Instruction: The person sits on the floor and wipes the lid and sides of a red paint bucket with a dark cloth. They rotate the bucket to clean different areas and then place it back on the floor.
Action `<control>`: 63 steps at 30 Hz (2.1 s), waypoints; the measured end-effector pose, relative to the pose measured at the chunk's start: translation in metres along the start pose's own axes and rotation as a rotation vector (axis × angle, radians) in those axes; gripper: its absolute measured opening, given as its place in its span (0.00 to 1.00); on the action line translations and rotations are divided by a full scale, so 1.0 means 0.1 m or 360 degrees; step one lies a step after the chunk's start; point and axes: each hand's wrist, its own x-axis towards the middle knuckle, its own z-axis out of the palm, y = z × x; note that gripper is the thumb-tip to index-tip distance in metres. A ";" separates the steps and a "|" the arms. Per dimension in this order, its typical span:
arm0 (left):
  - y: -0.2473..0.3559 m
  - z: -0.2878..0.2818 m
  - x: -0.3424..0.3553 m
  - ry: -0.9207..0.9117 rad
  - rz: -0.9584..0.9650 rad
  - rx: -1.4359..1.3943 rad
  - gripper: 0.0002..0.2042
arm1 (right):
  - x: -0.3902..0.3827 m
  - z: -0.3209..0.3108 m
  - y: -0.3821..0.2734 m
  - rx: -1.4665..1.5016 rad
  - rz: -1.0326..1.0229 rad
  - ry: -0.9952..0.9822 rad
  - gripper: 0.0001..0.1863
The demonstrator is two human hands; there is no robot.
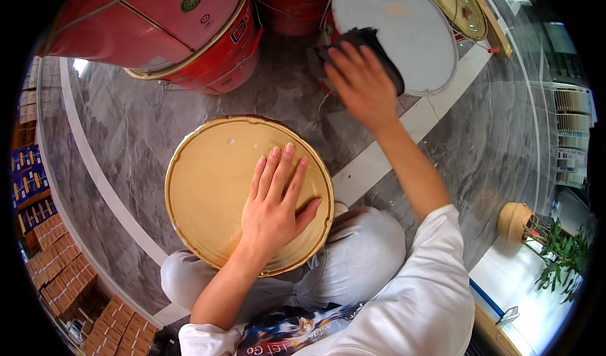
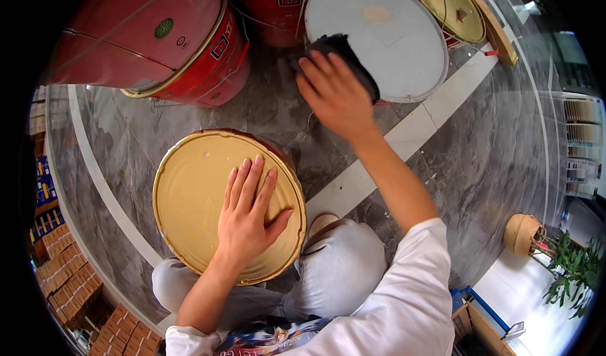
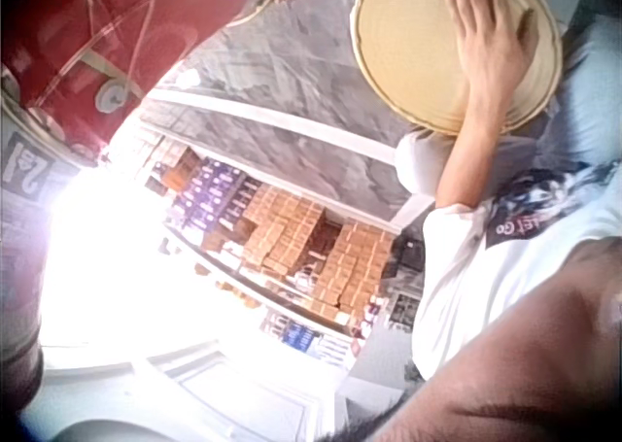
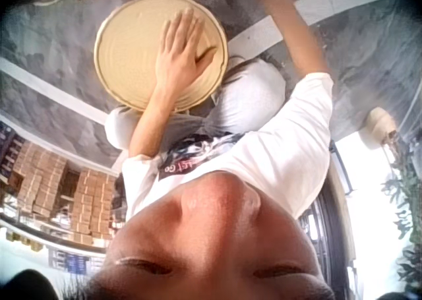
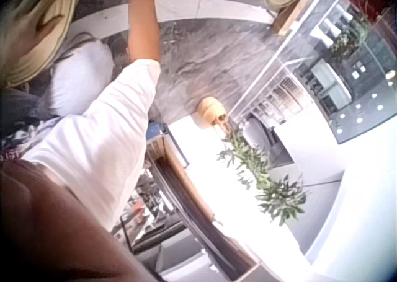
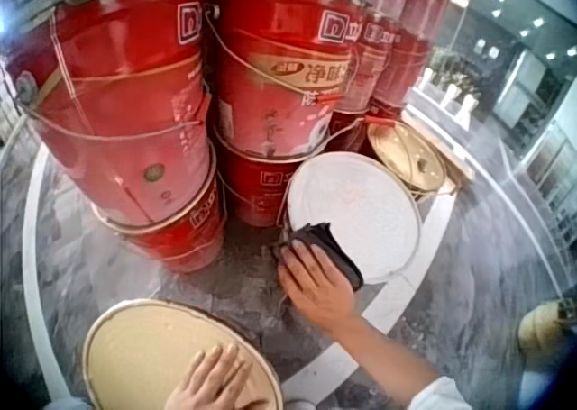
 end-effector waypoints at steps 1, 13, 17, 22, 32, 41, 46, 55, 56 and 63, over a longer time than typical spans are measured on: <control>0.00 0.00 0.01 -0.0004 0.0007 0.0006 0.36 | -0.14 0.30 -0.02 -0.0185 -0.0086 -0.0251 0.18; 0.01 0.02 0.03 -0.0015 0.0017 0.0013 0.36 | -0.81 1.29 -0.15 -0.0420 -0.0593 -0.0841 0.21; -0.01 -0.01 0.01 -0.0031 -0.0020 0.0055 0.36 | -0.11 0.67 -0.18 -0.0143 -0.0135 -0.0276 0.21; -0.01 0.00 0.03 -0.0011 0.0026 0.0042 0.35 | -0.39 1.00 -0.19 -0.0581 -0.0408 -0.0713 0.20; -0.03 0.03 0.00 0.0032 0.0064 0.0046 0.35 | -0.94 1.05 -0.31 0.0163 -0.0323 -0.1045 0.10; -0.03 0.15 -0.02 0.0122 0.0122 0.0065 0.33 | -1.15 -0.13 -0.16 0.0417 -0.0925 -0.0976 0.07; 0.15 0.07 0.04 0.0231 0.0220 0.0232 0.32 | -1.24 -0.38 0.06 0.0296 -0.0755 -0.0622 0.09; 0.83 0.62 0.38 0.0286 0.0244 -0.0508 0.11 | -1.03 -0.12 0.61 0.0160 -0.0898 -0.0226 0.15; 0.83 0.62 0.42 0.0265 0.0155 -0.0446 0.11 | -1.09 0.06 0.69 0.0136 -0.0892 -0.0205 0.16; 1.36 0.82 0.69 -0.0026 -0.0527 -0.0150 0.12 | -1.46 1.11 0.61 -0.1201 -0.1979 -0.0324 0.22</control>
